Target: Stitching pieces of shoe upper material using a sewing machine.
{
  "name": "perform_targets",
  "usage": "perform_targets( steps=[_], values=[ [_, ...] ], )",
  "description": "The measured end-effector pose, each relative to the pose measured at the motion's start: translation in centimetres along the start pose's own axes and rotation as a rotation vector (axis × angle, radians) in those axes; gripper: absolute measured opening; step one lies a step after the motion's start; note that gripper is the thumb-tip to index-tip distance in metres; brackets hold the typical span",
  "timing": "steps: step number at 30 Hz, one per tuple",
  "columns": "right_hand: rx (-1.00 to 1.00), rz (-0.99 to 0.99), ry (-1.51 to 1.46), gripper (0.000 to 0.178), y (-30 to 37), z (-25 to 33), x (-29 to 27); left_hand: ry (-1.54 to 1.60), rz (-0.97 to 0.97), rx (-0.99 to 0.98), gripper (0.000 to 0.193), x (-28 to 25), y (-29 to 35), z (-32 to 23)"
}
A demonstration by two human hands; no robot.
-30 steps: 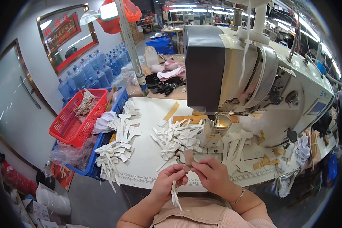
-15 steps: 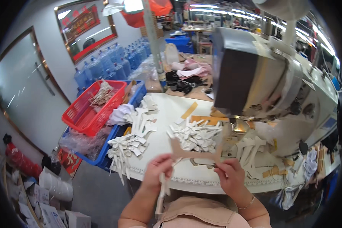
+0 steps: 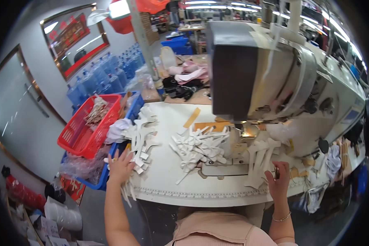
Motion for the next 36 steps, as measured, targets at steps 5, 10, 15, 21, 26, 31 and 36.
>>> perform_targets(
  steps=[5,10,15,21,26,31,36],
  values=[
    [0.311,0.120,0.034,0.015,1.6,-4.8,-1.1,0.301,-0.476,0.125,0.033,-5.0,-0.9,-5.9],
    [0.350,0.307,0.163,0.029,0.7,-1.5,2.2,0.593,-0.222,0.310,0.021,-1.5,-1.1,-18.7],
    [0.237,0.477,0.299,0.038,0.8,-0.3,4.8,0.564,-0.033,0.412,0.048,0.3,-1.3,-21.3],
    [0.241,0.485,0.364,0.039,1.1,0.7,5.1,0.639,-0.010,0.141,0.040,0.0,0.0,-19.5],
    [0.294,0.512,0.214,0.039,1.5,0.0,5.4,0.286,-0.061,0.790,0.032,-0.8,2.7,-22.1],
    [0.434,0.478,-0.066,0.026,1.1,-0.6,4.6,0.305,0.151,0.741,0.020,1.5,2.2,-23.7],
    [0.573,0.413,-0.549,0.014,0.2,0.5,2.5,0.395,0.166,0.699,0.008,1.0,1.7,-24.6]
  ],
)
Point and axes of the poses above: each hand's wrist, its own y-axis away from the middle knuckle, its own x-axis out of the palm, z = x × y, the point moved 5 cm from there along -y, towards the middle knuckle, and after that the axes turned 5 degrees about z, right-handed, at the moved point
